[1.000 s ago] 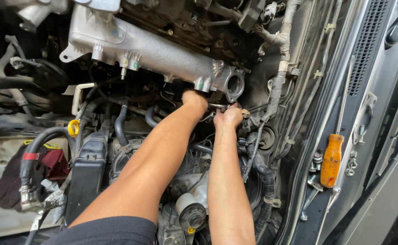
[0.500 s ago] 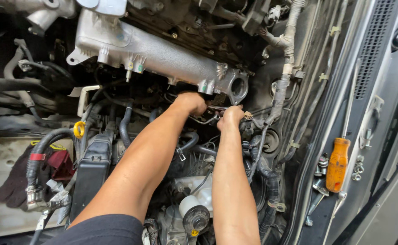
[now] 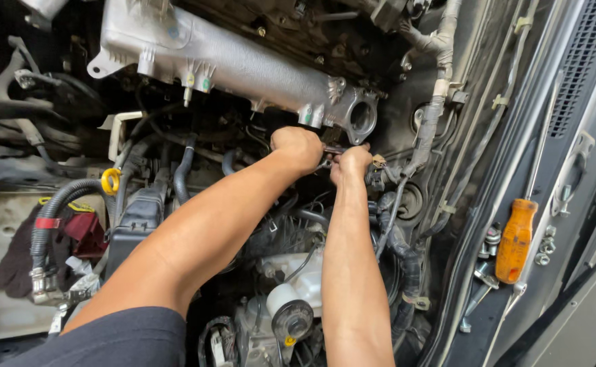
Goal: The person works in a car engine bay, lifting and repositioning a silver intake manifold assembly and aligning it against the engine. They then use a ratchet with sockets to loosen and tighten bolts around the manifold and nearby components, and finish by reaching near the battery area and fuse box.
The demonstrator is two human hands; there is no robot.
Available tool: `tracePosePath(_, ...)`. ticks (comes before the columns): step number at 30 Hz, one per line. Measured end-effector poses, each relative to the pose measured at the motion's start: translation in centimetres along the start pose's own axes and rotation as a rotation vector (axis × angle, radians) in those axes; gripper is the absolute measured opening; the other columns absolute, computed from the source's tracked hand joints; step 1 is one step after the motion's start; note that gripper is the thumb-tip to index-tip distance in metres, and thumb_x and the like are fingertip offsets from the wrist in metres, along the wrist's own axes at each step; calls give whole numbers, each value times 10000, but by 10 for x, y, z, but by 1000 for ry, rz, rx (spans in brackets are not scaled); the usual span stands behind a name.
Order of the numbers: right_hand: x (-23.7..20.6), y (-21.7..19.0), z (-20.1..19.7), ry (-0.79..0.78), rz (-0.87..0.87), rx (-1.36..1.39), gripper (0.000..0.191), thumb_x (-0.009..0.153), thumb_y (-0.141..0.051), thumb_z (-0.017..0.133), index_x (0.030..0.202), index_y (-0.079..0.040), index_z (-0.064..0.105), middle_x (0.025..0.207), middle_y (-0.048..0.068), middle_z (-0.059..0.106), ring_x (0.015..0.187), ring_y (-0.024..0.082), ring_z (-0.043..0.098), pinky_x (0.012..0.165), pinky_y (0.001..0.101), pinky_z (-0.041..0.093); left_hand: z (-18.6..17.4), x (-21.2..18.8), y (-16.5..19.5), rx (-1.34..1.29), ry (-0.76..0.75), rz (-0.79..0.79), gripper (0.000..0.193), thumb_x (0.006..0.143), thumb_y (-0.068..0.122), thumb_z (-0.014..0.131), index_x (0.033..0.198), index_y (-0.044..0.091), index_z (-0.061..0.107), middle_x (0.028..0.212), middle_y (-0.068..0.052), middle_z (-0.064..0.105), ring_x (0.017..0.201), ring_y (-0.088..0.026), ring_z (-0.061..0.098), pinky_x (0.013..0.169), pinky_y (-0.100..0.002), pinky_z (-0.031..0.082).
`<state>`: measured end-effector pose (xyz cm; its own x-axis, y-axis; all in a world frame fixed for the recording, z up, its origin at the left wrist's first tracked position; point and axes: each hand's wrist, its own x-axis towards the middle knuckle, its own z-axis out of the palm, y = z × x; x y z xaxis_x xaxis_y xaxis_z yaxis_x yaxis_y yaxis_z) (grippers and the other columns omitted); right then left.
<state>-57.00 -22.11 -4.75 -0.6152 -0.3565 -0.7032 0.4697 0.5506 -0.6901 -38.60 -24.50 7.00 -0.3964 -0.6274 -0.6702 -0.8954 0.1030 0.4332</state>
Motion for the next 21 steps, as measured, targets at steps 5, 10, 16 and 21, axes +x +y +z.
tracePosePath(5,-5,-4,-1,40,5,-38,467,1088,-432,295,1013,-22,505,715,90,537,480,206,469,462,379,413,-5,-1,13,-4,13,-38,283,903,190,681,1160,103,762,1168,-92,754,1020,-267,749,665,-431,605)
tracePosePath(10,-8,-9,-1,12,-41,44,452,1075,-347,306,1004,16,566,863,137,652,643,253,606,572,403,533,-15,-12,36,88,51,22,298,872,168,720,1162,121,770,1131,-83,771,992,-240,762,617,-406,604)
tracePosePath(16,1,-5,-3,-102,-36,151,370,1082,-298,327,1046,-13,561,896,125,622,693,252,591,635,403,526,-22,-16,37,47,42,11,271,901,170,695,1150,109,786,1104,-45,784,929,-232,774,607,-401,608)
tracePosePath(21,0,-6,-2,-124,22,274,408,1086,-334,292,1173,-32,552,1127,129,629,903,291,591,837,483,542,-15,-13,34,345,-76,-53,407,879,237,700,1223,19,698,1204,-190,693,1064,-389,687,830,-569,528)
